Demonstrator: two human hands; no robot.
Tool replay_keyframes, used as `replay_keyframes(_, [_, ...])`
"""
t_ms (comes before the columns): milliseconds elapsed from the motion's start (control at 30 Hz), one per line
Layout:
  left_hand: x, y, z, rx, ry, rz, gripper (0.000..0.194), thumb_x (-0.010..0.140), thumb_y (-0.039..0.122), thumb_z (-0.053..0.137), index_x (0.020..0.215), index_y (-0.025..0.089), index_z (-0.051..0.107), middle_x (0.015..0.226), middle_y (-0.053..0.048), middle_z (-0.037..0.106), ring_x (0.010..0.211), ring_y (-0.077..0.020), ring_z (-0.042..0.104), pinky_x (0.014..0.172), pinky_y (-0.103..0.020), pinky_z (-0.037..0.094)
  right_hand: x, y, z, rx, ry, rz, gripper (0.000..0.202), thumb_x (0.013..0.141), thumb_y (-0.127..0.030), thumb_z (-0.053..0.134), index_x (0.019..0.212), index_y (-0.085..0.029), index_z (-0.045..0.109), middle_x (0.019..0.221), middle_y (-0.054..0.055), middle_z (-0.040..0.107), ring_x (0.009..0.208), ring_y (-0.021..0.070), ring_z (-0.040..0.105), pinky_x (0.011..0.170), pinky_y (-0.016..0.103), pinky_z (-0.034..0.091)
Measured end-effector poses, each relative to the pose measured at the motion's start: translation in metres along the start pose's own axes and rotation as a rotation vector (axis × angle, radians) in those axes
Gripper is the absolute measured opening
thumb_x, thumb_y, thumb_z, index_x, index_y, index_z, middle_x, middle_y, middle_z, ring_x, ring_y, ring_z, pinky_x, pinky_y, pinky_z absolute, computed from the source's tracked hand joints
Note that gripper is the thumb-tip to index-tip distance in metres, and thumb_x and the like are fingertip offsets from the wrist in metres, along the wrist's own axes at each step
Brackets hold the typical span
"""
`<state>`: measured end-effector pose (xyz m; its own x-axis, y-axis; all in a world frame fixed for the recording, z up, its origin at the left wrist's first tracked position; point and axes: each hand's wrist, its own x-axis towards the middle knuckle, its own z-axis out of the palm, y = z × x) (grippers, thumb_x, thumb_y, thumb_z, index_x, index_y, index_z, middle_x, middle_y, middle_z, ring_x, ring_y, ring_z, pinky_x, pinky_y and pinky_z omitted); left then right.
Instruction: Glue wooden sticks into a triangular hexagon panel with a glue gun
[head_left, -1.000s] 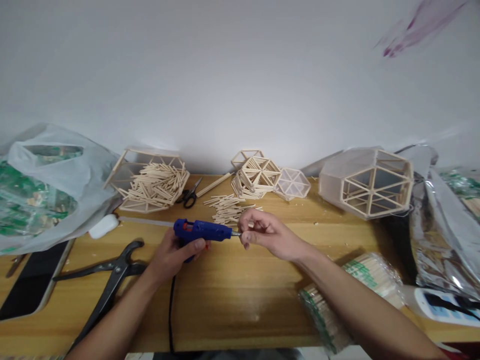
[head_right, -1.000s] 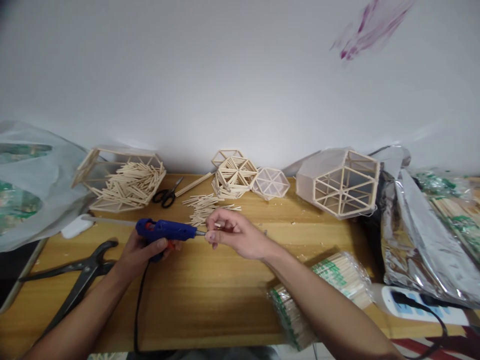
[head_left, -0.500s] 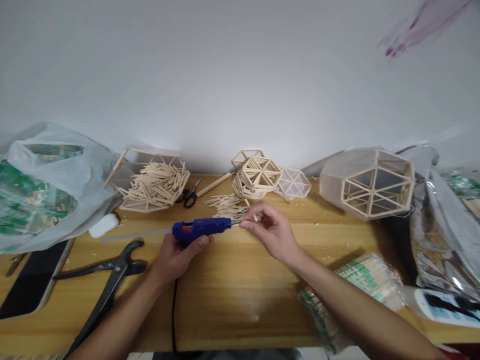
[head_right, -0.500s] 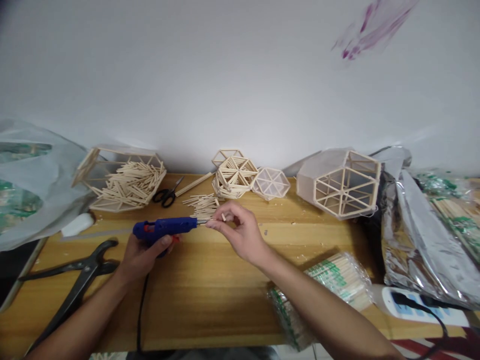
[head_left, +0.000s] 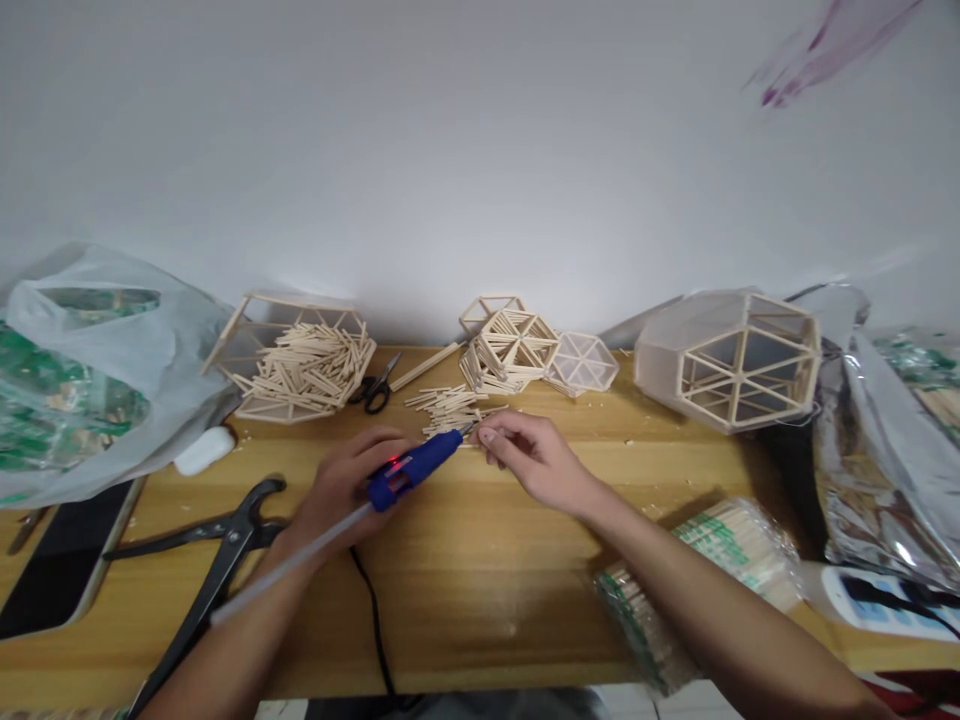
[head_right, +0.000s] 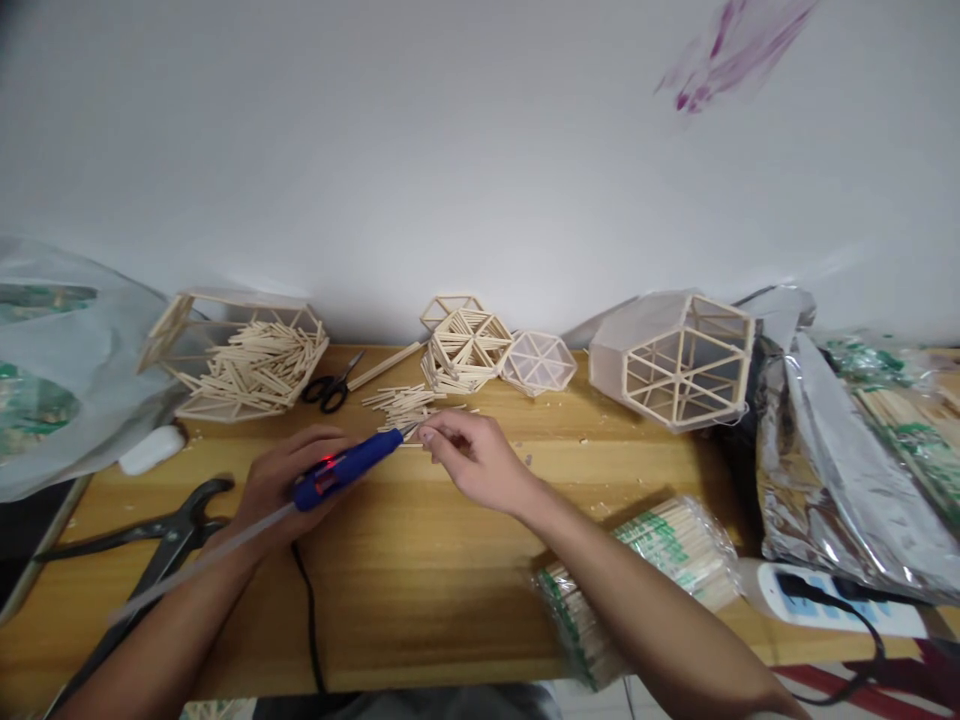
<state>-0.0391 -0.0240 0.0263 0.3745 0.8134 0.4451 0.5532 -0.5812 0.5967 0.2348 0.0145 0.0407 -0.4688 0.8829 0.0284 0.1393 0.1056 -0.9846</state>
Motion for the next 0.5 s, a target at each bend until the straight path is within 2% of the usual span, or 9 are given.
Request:
replay_keyframes(133, [-0.0044, 0.0000, 0.0006, 0.070, -0.026, 0.060, 0.038, 0.082, 0.015, 0.072, 0.119, 0.021, 0.074, 0.109, -0.009, 0.076, 0.092, -0.0203, 0.074, 0.080, -0.028, 0.056, 0.0010, 0.0005, -0.0009, -0.133, -0.013, -0.013, 0.026, 0.101, -0.034, 0.058, 0.084, -0.017, 0.068, 0.071, -0.001, 0.059, 0.062, 0.0125, 0.049, 0.059, 0.025, 0.037])
replay_keyframes(300, [-0.0069, -0.0029, 0.0022, 0.150, -0.030, 0.131, 0.036, 0.081, 0.018, 0.071, 0.117, 0.022, 0.075, 0.108, -0.010, 0.076, 0.092, -0.0230, 0.074, 0.079, -0.031, 0.055, 0.0014, 0.0010, -0.0018, -0.274, -0.024, -0.028, 0.024, 0.098, -0.025, 0.056, 0.079, -0.017, 0.068, 0.068, -0.001, 0.061, 0.062, 0.0125, 0.050, 0.061, 0.025, 0.037])
replay_keyframes(500, [-0.0067, 0.0009, 0.0029, 0.219, -0.024, 0.179, 0.022, 0.090, 0.022, 0.067, 0.110, 0.022, 0.076, 0.102, -0.009, 0.078, 0.088, -0.0226, 0.073, 0.078, -0.033, 0.052, 0.0017, 0.0018, -0.0043, -0.389, -0.047, -0.098, 0.018, 0.093, -0.014, 0.058, 0.077, -0.017, 0.066, 0.072, 0.000, 0.064, 0.064, 0.0133, 0.054, 0.065, 0.025, 0.039])
